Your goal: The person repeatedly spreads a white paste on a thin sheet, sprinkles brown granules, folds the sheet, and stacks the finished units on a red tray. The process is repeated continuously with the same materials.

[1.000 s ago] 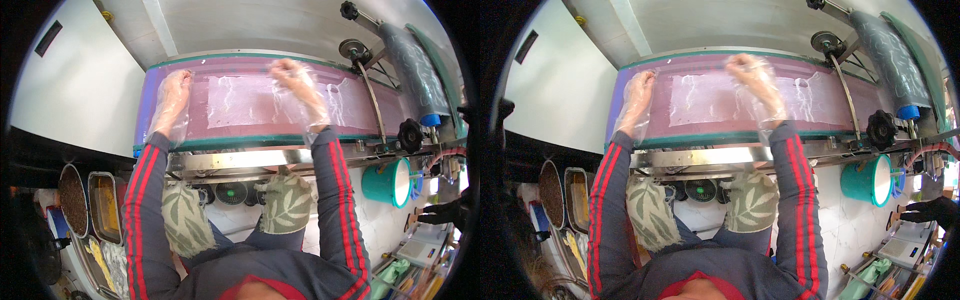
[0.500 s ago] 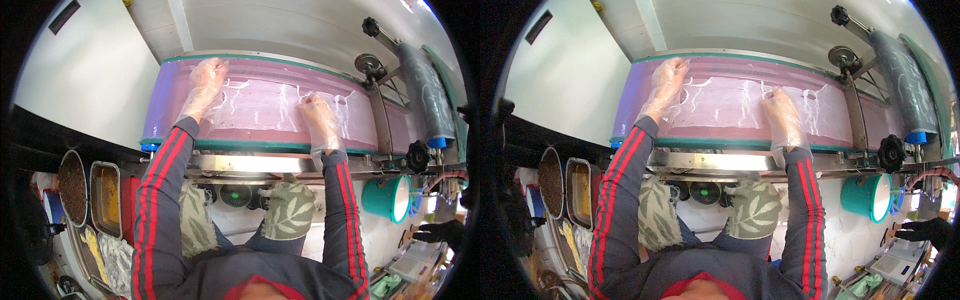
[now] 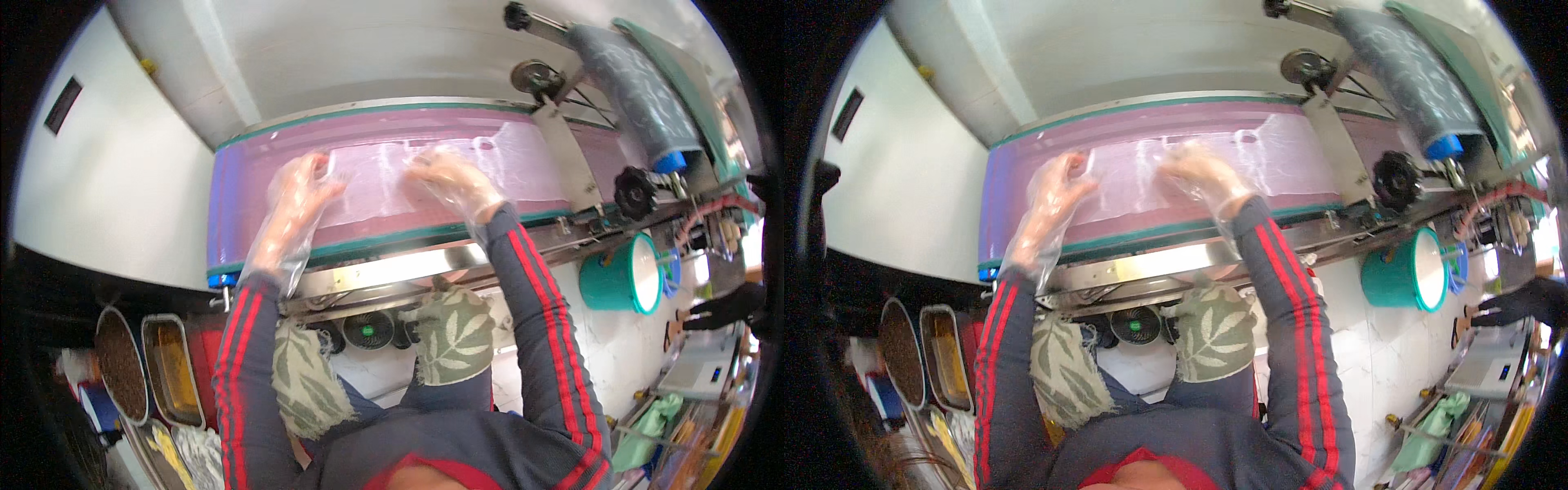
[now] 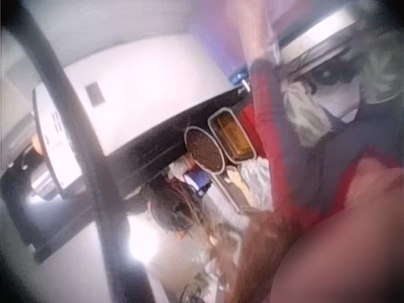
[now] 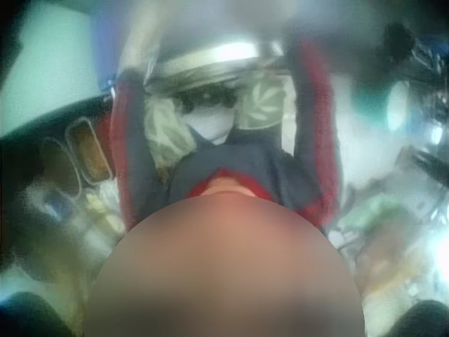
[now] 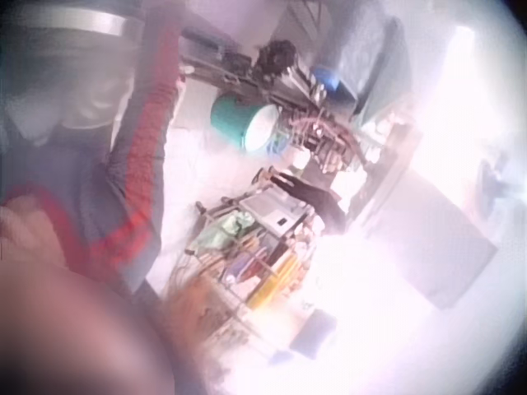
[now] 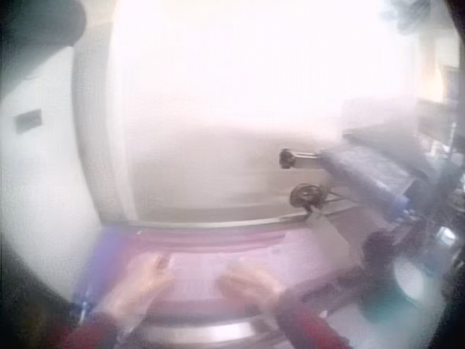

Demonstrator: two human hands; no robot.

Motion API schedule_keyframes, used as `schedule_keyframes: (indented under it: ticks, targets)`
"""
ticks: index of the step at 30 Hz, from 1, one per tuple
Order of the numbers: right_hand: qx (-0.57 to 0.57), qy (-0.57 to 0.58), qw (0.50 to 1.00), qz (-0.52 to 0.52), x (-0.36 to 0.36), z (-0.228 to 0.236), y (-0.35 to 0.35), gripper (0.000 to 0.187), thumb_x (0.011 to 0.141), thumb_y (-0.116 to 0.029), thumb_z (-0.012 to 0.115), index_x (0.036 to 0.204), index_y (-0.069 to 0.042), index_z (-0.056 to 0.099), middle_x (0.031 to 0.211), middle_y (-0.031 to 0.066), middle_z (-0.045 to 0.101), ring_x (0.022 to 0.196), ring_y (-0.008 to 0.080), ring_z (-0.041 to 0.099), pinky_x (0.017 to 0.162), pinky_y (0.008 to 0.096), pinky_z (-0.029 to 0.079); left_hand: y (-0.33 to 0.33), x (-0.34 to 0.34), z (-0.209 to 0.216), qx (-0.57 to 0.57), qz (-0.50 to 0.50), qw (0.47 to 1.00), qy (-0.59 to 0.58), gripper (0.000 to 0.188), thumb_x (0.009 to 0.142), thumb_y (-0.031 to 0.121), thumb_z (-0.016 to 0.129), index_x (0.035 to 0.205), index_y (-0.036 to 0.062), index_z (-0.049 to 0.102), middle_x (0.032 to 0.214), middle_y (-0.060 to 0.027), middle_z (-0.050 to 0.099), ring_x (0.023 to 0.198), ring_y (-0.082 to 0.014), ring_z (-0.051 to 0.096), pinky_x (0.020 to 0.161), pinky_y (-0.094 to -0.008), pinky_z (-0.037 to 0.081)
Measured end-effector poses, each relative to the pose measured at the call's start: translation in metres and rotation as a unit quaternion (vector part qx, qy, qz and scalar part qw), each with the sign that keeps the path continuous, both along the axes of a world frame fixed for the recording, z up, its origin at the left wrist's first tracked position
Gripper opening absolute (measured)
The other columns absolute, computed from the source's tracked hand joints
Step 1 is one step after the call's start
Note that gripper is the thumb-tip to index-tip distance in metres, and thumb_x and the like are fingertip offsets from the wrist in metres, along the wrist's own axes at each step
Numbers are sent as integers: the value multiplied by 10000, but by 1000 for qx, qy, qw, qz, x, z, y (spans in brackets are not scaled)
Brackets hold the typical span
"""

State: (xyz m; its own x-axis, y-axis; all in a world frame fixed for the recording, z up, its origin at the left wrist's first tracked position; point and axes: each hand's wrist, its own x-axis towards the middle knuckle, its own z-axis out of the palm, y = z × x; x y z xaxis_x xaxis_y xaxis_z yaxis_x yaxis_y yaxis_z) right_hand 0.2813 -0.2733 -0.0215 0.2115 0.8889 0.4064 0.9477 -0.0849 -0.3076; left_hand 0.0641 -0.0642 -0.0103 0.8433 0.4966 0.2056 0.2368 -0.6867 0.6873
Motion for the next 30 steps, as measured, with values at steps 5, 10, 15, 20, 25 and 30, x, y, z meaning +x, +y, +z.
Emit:
schedule_keyframes:
  ticks: [5,10,15,20,25,30]
  targets:
    - [148,621,752,161,-24,52,28,225,919,-234,738,964,-14,733,913,27,669,840,113,573,756,285,452,-26,-6,-17,167,10,977,133,1241,652,386,921,1608,-27,245,1620,-282,347,1526,-431,306,1258,-474,274]
    - [172,638,739,133,-63,109,24,283,889,-234,767,1005,22,733,942,50,689,874,110,600,752,281,466,-38,50,-21,32,9,988,-149,735,819,322,805,1408,-33,546,1382,-275,588,1276,-402,570,1057,-472,460]
    - [88,497,863,23,-61,92,2,343,901,-290,767,1100,-12,732,1044,110,705,935,193,651,790,362,524,-21,91,35,-244,-22,929,-278,211,992,199,665,1077,20,737,881,-112,725,723,-228,696,580,-291,483]
    - [63,325,932,-151,-19,40,-62,278,935,-205,729,1182,-79,702,1167,105,693,1071,234,657,931,366,528,-26,80,104,-357,-87,872,-324,348,1037,368,648,1087,30,708,749,-35,631,626,-120,561,521,-256,379]
    - [24,-198,894,-400,22,22,-150,365,886,-220,724,1226,-91,695,1373,164,617,1300,365,551,1066,476,466,-42,51,108,-417,-71,864,-273,499,999,513,663,1168,45,628,695,1,529,513,-97,440,465,-255,338]
    - [-135,-290,773,-548,82,-26,-203,319,885,-168,634,1121,8,757,1451,181,584,1360,380,523,1086,559,432,-53,21,65,-491,-57,840,-223,505,989,498,687,1174,32,628,703,-3,533,530,-102,454,474,-254,349]
